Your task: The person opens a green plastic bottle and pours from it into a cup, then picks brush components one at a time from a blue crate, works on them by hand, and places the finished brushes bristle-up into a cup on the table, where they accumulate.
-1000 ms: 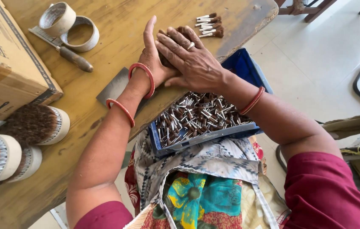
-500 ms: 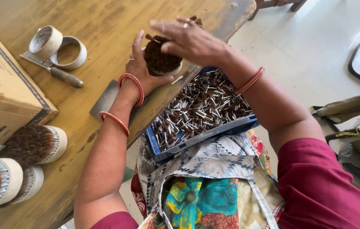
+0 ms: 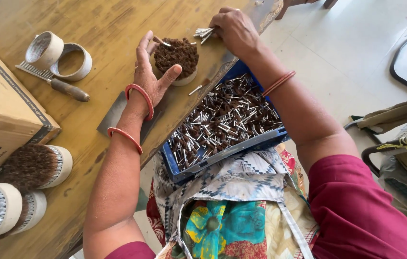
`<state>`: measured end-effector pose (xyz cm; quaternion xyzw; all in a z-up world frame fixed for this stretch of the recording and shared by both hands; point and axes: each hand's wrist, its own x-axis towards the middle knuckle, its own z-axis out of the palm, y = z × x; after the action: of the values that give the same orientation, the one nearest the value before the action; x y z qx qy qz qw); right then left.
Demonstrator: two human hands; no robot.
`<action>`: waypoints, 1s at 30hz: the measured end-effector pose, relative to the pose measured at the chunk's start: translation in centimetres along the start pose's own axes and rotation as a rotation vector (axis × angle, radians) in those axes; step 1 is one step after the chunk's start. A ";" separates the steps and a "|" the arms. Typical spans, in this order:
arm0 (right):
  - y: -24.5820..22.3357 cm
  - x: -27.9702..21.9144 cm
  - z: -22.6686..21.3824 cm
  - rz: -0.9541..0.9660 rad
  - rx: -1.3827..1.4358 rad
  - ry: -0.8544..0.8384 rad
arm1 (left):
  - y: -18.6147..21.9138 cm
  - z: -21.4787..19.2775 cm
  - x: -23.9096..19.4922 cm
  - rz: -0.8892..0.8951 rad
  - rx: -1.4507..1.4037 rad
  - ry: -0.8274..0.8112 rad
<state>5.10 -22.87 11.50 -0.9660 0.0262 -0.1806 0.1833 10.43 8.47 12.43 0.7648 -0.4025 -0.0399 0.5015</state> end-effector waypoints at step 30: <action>-16.2 -5.5 -4.1 0.043 1.434 0.014 | 7.1 -1.0 -2.0 0.142 -0.623 0.200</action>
<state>-1.78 -8.55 19.09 -0.6060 -0.0788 -0.1560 0.7760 5.42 9.25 17.93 0.5447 -0.3723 -0.0508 0.7497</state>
